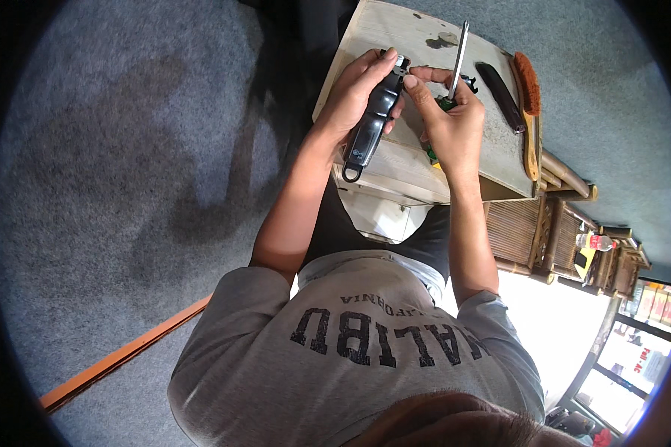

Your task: The person disassembles a set of hair clippers using a screwdriver, removes the blade assembly and internal motor components, and then begins to reassemble the device by placing parts back into the housing and securing them with the screwdriver.

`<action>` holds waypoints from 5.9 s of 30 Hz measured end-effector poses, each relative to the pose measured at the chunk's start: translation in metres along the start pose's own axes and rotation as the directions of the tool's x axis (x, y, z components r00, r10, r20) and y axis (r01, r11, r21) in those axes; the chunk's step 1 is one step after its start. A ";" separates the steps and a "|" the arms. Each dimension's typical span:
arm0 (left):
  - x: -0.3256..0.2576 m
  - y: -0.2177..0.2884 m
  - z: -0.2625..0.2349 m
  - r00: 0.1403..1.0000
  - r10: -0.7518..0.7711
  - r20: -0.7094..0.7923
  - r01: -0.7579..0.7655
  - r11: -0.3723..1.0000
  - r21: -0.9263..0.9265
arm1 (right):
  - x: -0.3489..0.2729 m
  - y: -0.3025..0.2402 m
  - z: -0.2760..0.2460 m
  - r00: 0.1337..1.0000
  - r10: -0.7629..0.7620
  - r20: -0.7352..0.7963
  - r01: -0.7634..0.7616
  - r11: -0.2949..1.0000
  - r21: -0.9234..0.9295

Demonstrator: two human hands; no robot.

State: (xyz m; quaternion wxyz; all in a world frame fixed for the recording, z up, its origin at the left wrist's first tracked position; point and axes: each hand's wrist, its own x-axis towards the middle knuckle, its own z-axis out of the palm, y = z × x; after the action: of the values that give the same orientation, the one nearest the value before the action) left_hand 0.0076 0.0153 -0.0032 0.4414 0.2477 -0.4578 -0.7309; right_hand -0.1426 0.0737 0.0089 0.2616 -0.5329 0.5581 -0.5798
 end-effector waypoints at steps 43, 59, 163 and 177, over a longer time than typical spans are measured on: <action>-0.010 0.001 -0.012 0.975 -0.048 0.218 0.122 0.932 -0.340 | -0.014 0.015 0.004 0.982 0.186 0.005 -0.178 0.926 0.333; 0.002 0.010 -0.003 0.988 -0.082 0.128 0.110 0.966 -0.235 | -0.010 0.014 -0.005 0.970 0.236 0.050 -0.224 0.802 0.554; 0.008 0.006 0.005 0.987 -0.059 0.148 0.022 0.971 0.237 | 0.044 0.010 -0.054 0.727 -0.554 0.406 0.678 0.672 -0.297; 0.007 0.002 -0.001 0.962 0.000 0.274 -0.080 0.956 0.281 | 0.029 0.011 -0.049 0.858 0.135 0.496 -0.198 0.977 0.077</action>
State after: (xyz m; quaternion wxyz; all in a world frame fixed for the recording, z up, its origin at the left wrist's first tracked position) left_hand 0.0055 0.0079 -0.0017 0.3482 0.1978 -0.6208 -0.6740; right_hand -0.1989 0.0629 0.0180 0.4760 -0.5940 0.4804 -0.4357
